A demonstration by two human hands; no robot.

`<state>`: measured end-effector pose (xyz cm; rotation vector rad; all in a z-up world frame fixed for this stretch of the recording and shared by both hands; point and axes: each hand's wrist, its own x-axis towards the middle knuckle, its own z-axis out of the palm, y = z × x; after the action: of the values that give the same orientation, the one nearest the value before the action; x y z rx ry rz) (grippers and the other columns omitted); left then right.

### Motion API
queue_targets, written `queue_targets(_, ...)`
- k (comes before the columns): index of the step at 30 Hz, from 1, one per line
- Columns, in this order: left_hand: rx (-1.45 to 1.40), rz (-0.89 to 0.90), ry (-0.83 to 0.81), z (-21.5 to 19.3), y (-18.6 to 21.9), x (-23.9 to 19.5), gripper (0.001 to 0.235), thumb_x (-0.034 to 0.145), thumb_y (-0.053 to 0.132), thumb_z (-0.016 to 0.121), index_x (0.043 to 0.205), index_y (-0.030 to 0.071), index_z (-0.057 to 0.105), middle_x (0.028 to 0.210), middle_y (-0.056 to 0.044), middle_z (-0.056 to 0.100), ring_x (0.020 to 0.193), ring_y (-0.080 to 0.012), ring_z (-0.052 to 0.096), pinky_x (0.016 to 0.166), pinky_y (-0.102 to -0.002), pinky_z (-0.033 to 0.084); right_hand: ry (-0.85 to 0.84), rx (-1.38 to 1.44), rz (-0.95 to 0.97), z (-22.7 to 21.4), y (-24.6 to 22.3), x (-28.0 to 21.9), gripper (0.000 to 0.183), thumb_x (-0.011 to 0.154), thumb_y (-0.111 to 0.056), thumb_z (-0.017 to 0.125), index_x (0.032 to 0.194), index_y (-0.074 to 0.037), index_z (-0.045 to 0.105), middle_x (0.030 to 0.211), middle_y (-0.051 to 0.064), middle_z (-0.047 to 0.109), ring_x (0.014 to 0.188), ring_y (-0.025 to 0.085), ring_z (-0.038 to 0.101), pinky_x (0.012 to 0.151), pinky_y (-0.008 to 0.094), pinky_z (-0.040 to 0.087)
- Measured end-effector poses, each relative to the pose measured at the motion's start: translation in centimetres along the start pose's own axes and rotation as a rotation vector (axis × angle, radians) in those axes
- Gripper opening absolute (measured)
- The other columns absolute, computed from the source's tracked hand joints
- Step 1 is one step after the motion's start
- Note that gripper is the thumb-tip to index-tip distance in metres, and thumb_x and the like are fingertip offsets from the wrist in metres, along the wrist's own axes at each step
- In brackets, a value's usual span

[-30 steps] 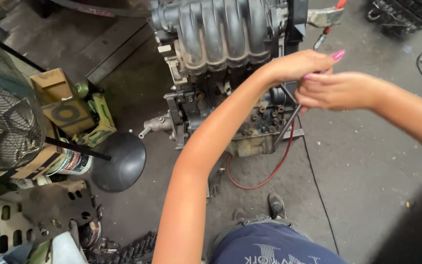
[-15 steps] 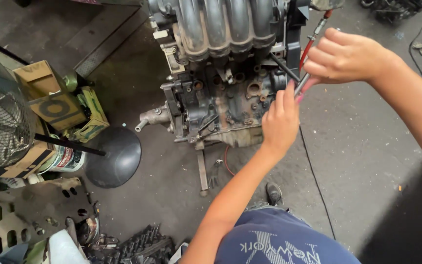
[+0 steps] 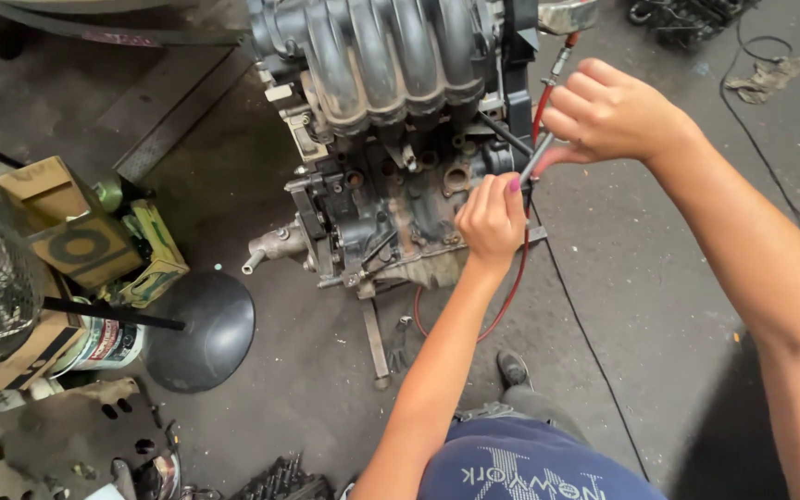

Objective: Using a socket extension to work on various parts of an engine block

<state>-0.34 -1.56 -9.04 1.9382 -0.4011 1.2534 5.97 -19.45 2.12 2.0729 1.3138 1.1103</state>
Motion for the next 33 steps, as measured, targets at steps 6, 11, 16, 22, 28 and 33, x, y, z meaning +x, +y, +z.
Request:
queue_targets(6,0.391,0.334,-0.010,-0.1,-1.5,0.0,0.051,0.085,0.064,0.064,0.093,0.013,0.059,0.061,0.007,0.041,0.048,-0.0097,0.046,0.044,-0.027,0.033,-0.022,-0.024,0.125,-0.7,-0.6,-0.1,0.071,0.090,-0.080,0.036,0.082,-0.012,0.053,0.077,0.001,0.053,0.076,0.020,0.057,0.108,0.040,0.051)
queue_targets(11,0.515,0.154,-0.292,0.8,-2.6,-1.7,0.032,0.087,0.033,0.065,0.114,0.018,0.056,0.082,0.004,0.056,0.059,-0.0171,0.059,0.046,-0.033,0.046,-0.031,0.003,0.098,-0.6,-0.8,0.1,0.071,0.090,-0.080,0.038,0.077,-0.012,0.053,0.072,0.000,0.049,0.070,0.020,0.055,0.113,0.039,0.049)
queue_targets(16,0.368,-0.436,-0.502,1.8,0.1,-1.1,0.055,0.087,0.021,0.068,0.136,0.020,0.043,0.100,-0.008,0.070,0.068,-0.0411,0.067,0.055,-0.055,0.050,-0.039,-0.017,0.041,0.6,-0.9,-0.3,0.071,0.097,-0.078,0.036,0.074,-0.013,0.050,0.073,0.003,0.051,0.069,0.022,0.049,0.078,0.033,0.044)
queue_targets(22,0.644,-0.473,-0.353,4.0,-0.9,-1.7,0.019,0.090,0.030,0.063,0.106,0.021,0.057,0.061,-0.008,0.064,0.056,-0.0362,0.065,0.048,-0.050,0.049,-0.067,-0.016,0.026,0.8,-1.0,-0.2,0.075,0.098,-0.078,0.025,0.076,-0.013,0.056,0.073,0.002,0.056,0.071,0.022,0.056,0.081,0.034,0.046)
queue_targets(28,0.903,0.071,0.124,2.4,-1.5,0.2,0.035,0.099,0.038,0.059,0.072,0.018,0.045,0.043,0.006,0.042,0.037,-0.0141,0.053,0.035,-0.030,0.038,0.015,-0.094,0.041,2.1,-1.3,-0.3,0.075,0.098,-0.084,0.036,0.071,-0.016,0.053,0.068,-0.001,0.050,0.068,0.019,0.051,0.076,0.029,0.042)
queue_targets(33,1.009,0.341,0.181,1.3,-3.0,2.2,0.044,0.094,0.041,0.067,0.064,0.022,0.040,0.044,0.009,0.030,0.036,-0.0084,0.038,0.037,-0.024,0.031,0.095,-0.072,0.229,3.1,-2.9,-1.2,0.081,0.100,-0.087,0.037,0.069,-0.014,0.049,0.066,0.002,0.045,0.063,0.022,0.048,0.066,0.032,0.038)
